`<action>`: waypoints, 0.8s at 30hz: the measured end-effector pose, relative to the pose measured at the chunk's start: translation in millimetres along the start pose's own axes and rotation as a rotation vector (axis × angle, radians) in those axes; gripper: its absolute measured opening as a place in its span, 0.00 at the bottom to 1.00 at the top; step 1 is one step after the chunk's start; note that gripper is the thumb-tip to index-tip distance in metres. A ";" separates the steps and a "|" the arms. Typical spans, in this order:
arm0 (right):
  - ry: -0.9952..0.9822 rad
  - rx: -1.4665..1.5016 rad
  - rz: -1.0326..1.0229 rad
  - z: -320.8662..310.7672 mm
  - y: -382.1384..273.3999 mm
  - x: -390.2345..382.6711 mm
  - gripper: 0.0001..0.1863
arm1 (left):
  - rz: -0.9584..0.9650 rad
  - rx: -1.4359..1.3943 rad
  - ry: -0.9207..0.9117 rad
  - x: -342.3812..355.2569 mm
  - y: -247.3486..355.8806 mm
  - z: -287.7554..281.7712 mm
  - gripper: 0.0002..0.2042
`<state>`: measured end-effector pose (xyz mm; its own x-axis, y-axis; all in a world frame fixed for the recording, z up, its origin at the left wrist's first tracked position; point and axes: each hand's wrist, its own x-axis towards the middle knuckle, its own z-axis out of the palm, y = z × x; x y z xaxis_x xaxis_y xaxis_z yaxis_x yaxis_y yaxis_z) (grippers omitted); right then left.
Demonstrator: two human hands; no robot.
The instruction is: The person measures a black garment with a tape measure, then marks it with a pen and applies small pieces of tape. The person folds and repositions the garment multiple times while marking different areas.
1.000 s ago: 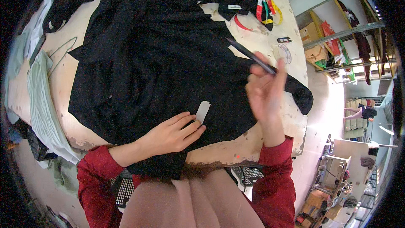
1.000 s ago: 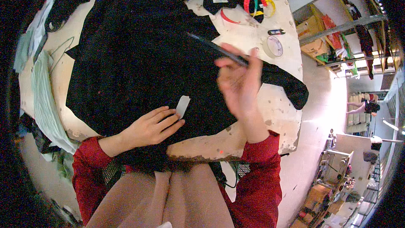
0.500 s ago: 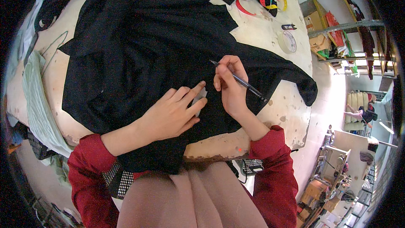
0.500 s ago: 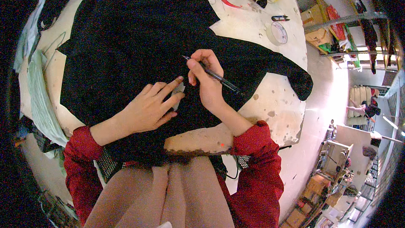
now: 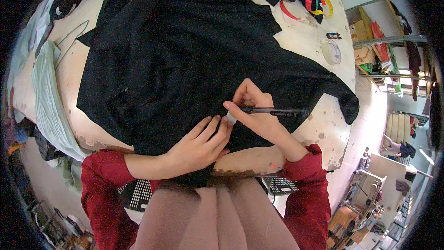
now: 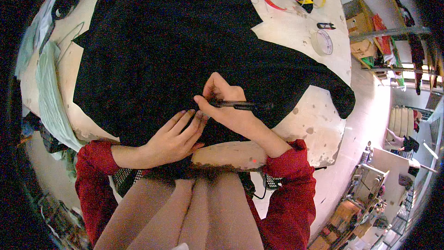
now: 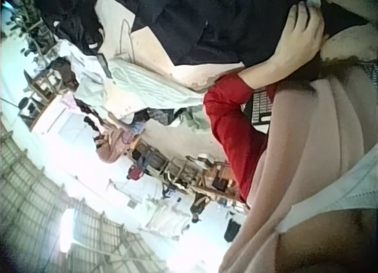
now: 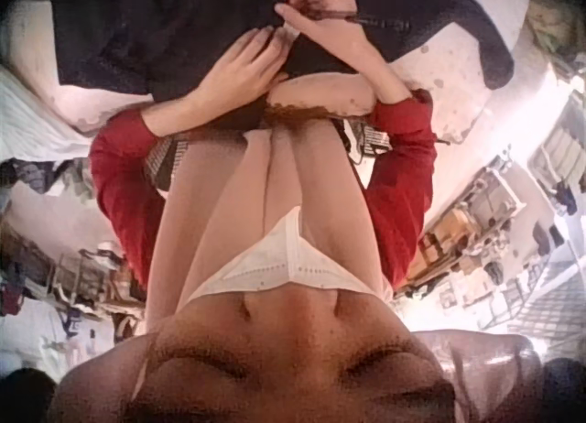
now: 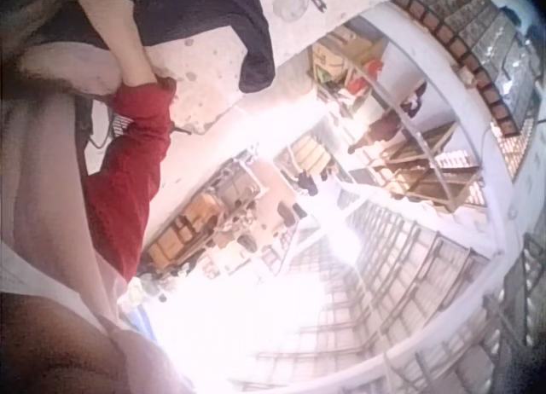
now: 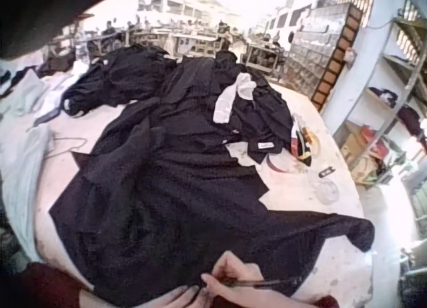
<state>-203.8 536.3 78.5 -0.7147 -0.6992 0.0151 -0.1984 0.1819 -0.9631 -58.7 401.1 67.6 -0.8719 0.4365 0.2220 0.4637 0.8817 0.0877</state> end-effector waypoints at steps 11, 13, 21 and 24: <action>-0.027 -0.314 -0.039 1.0 13.3 -8.3 0.17 | -0.005 -0.058 0.046 -0.8 -2.3 3.6 0.22; -0.032 -0.338 -0.053 1.1 13.7 -7.8 0.17 | -0.006 -0.060 0.053 -0.1 -2.6 2.2 0.22; -0.042 -0.466 -0.078 2.5 11.3 -6.3 0.16 | -0.003 -0.082 0.067 -0.1 -3.3 3.9 0.22; -0.011 -0.465 -0.055 3.6 11.5 -7.0 0.16 | -0.008 -0.090 0.071 0.0 -3.3 4.6 0.22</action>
<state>-198.7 540.8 66.4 -0.6882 -0.7232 0.0578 -0.5172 0.4332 -0.7381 -61.0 399.0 62.8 -0.8640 0.4126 0.2887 0.4715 0.8641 0.1762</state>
